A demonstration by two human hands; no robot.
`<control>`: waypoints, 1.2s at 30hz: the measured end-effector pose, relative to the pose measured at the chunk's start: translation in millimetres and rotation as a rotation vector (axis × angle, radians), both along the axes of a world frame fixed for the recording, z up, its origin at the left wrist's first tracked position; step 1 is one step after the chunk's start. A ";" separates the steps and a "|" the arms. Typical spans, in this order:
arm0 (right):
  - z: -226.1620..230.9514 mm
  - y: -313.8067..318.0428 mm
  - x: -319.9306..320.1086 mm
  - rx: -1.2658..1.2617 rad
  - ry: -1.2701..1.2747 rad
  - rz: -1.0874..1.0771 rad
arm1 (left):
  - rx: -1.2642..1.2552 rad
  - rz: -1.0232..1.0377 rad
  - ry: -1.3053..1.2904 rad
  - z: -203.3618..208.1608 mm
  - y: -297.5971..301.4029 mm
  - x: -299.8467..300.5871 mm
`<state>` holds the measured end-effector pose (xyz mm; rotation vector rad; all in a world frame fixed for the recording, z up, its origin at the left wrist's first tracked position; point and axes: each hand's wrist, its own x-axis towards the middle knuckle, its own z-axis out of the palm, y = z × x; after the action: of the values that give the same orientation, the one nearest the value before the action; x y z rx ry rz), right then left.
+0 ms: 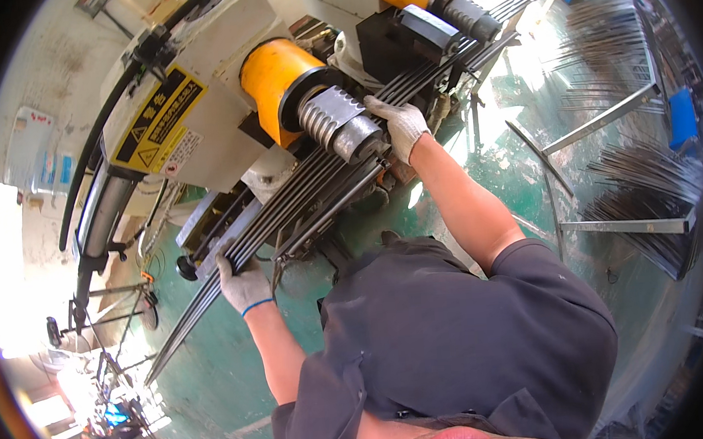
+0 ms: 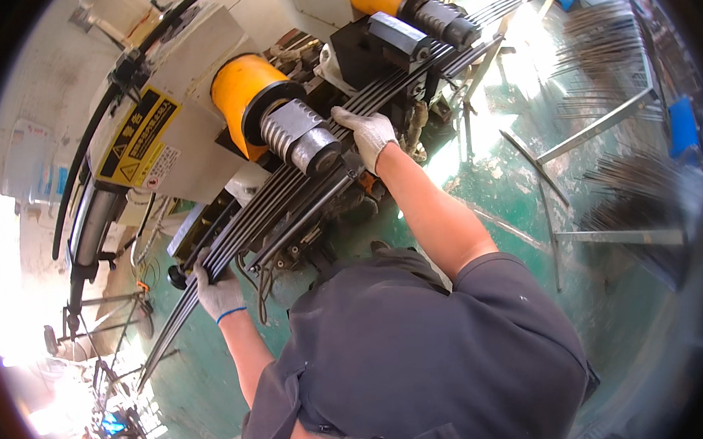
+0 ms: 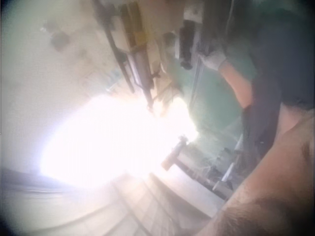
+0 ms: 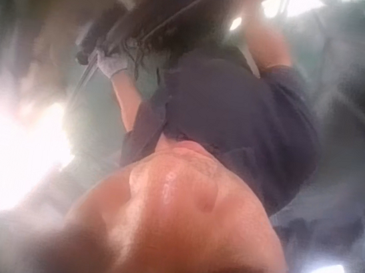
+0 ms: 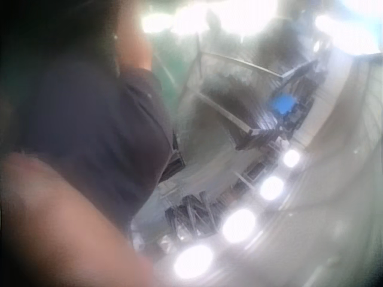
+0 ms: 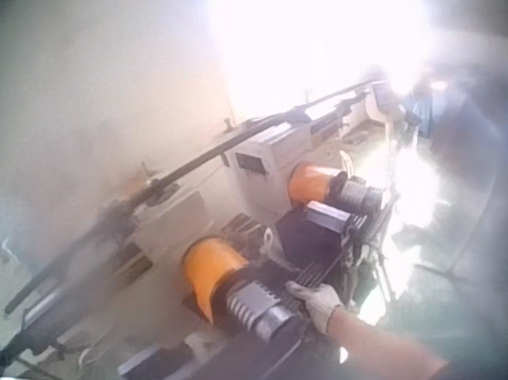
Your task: The person picks up several long metal bars, aligns them together, and feeds them into a machine. They move the bars through the machine to create multiple bends, then place the finished pieces onto a stack on the floor.
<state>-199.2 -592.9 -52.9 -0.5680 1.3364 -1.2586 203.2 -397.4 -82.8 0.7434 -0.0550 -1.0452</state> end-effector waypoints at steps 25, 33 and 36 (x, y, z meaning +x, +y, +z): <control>-30.4 -20.3 -33.8 -0.477 0.585 0.062 | 0.074 0.013 0.024 14.2 -10.4 -55.8; -32.2 -29.0 -23.4 -0.057 -0.289 -0.068 | 0.053 0.144 0.168 24.4 43.8 -14.5; -2.1 -20.0 -2.4 0.021 -0.226 -0.071 | -0.006 0.205 0.158 19.6 83.8 43.2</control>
<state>-201.6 -613.0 -55.1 -0.3550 1.1873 -1.3231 246.4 -313.6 -63.2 0.6450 0.1509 -0.9041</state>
